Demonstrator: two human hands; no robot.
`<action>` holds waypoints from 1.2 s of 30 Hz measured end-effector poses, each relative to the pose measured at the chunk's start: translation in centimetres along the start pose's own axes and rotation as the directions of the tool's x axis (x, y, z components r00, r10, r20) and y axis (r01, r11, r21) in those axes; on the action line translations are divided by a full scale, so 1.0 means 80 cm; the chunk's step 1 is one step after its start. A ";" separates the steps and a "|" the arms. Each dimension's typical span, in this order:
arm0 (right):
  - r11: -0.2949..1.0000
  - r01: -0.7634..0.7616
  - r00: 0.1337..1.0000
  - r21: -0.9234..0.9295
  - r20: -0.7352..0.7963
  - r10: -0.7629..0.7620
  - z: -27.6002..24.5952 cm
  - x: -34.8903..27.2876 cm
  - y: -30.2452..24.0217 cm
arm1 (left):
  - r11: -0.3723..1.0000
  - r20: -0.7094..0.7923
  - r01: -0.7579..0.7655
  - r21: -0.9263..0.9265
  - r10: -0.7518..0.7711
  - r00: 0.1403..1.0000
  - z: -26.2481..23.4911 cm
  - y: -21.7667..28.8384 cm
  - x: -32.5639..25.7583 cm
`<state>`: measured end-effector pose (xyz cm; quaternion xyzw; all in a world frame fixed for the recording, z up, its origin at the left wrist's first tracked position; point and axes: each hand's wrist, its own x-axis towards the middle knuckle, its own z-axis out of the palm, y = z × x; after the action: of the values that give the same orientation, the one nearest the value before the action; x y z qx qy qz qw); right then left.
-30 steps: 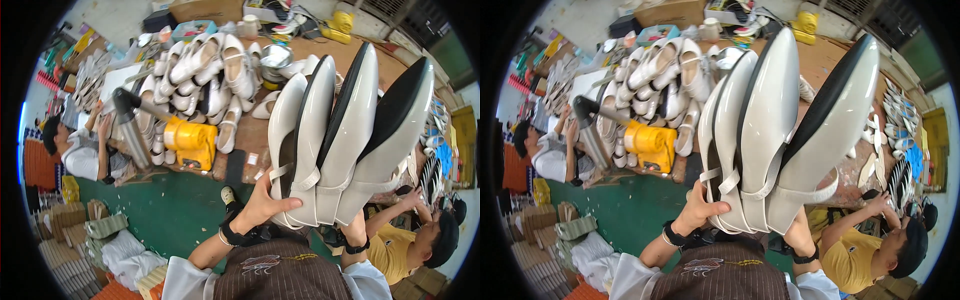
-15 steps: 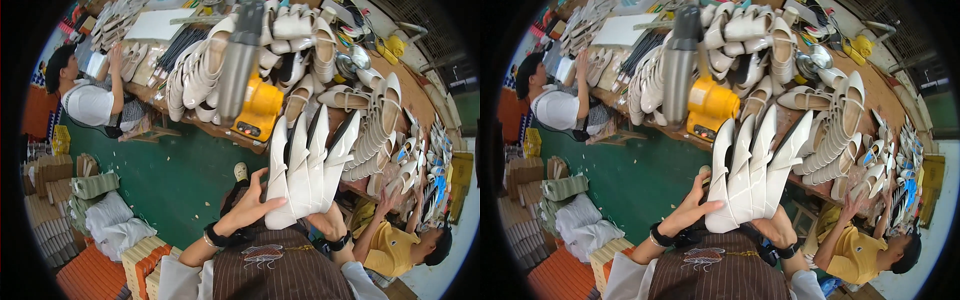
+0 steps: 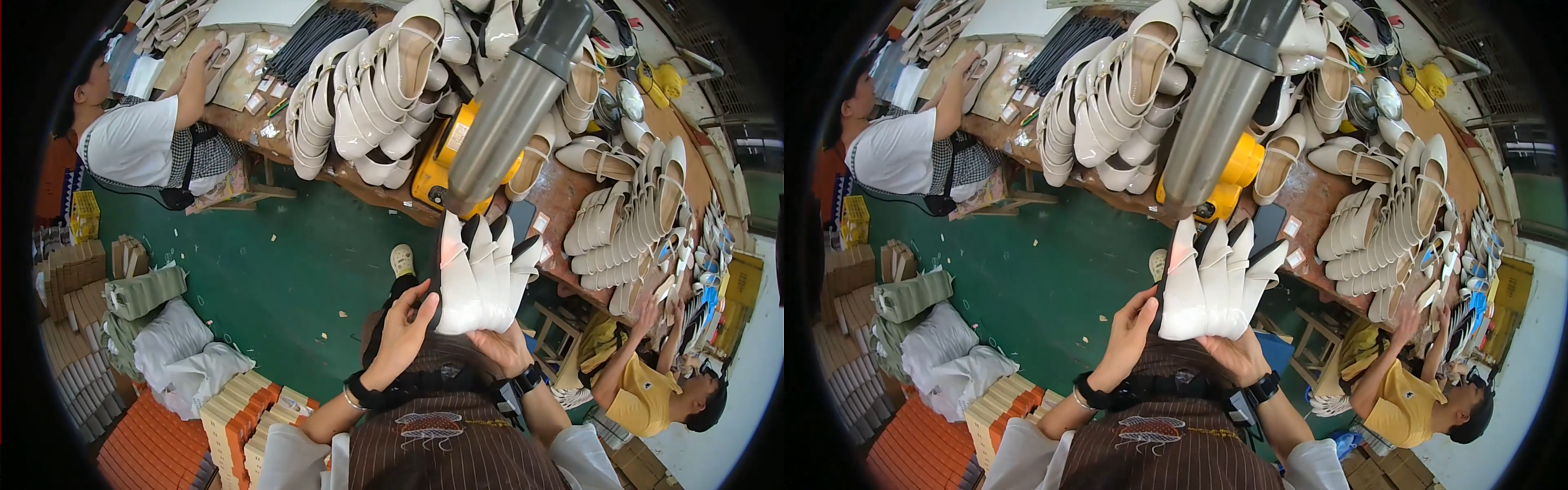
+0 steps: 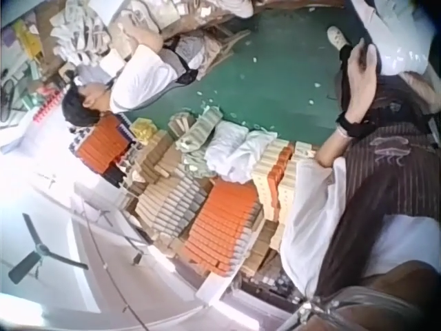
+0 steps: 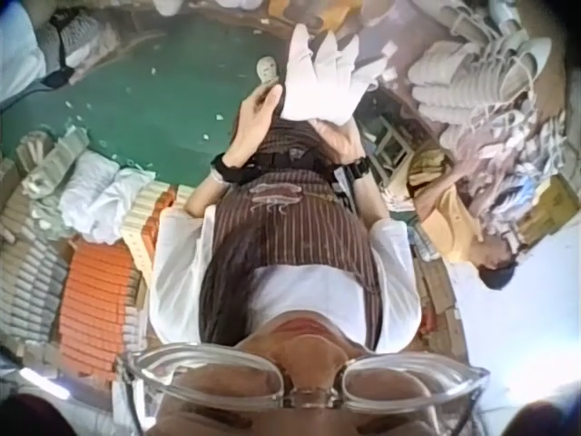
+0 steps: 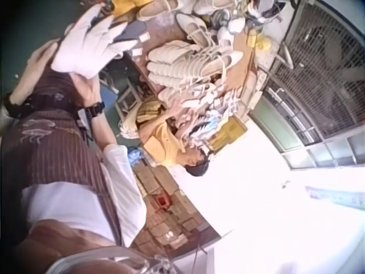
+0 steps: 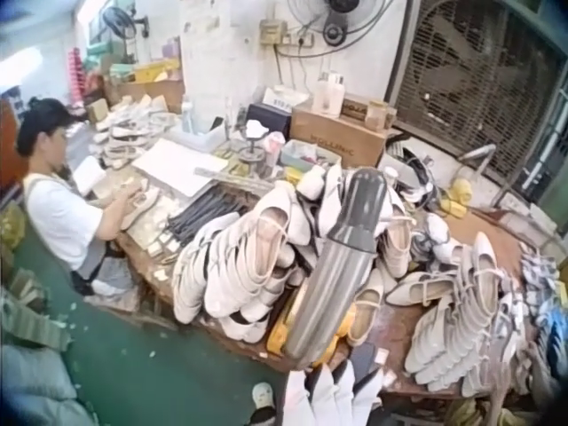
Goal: Processing and cleaning white dress shoes at a manufacturing workbench.
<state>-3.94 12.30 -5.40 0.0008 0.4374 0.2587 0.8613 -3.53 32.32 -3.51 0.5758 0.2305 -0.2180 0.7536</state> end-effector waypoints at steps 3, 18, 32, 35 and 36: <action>1.000 -0.016 0.999 0.025 0.048 0.014 -0.003 0.017 0.005 | 0.998 -0.108 -0.010 0.066 0.017 0.994 -0.002 0.007 0.011; 0.990 -0.066 0.997 -0.124 0.029 0.070 0.040 0.041 0.039 | 0.997 -0.084 -0.071 0.023 0.073 0.994 -0.056 0.054 -0.013; 0.922 -0.227 0.967 -0.313 0.038 0.251 0.065 0.060 0.062 | 0.996 -0.173 -0.088 -0.003 0.087 0.981 -0.096 0.057 -0.050; 0.890 -0.234 0.969 -0.392 -0.020 0.246 0.061 0.065 0.069 | 0.997 -0.175 -0.077 -0.008 0.074 0.982 -0.109 0.051 -0.058; 0.890 -0.236 0.969 -0.391 -0.022 0.247 0.062 0.066 0.071 | 0.998 -0.179 -0.068 0.009 0.068 0.981 -0.113 0.047 -0.061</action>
<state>-0.18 20.66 -5.04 -0.1130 0.3614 0.4455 0.8112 -6.04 42.33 0.21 0.6015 0.2775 -0.1396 0.7360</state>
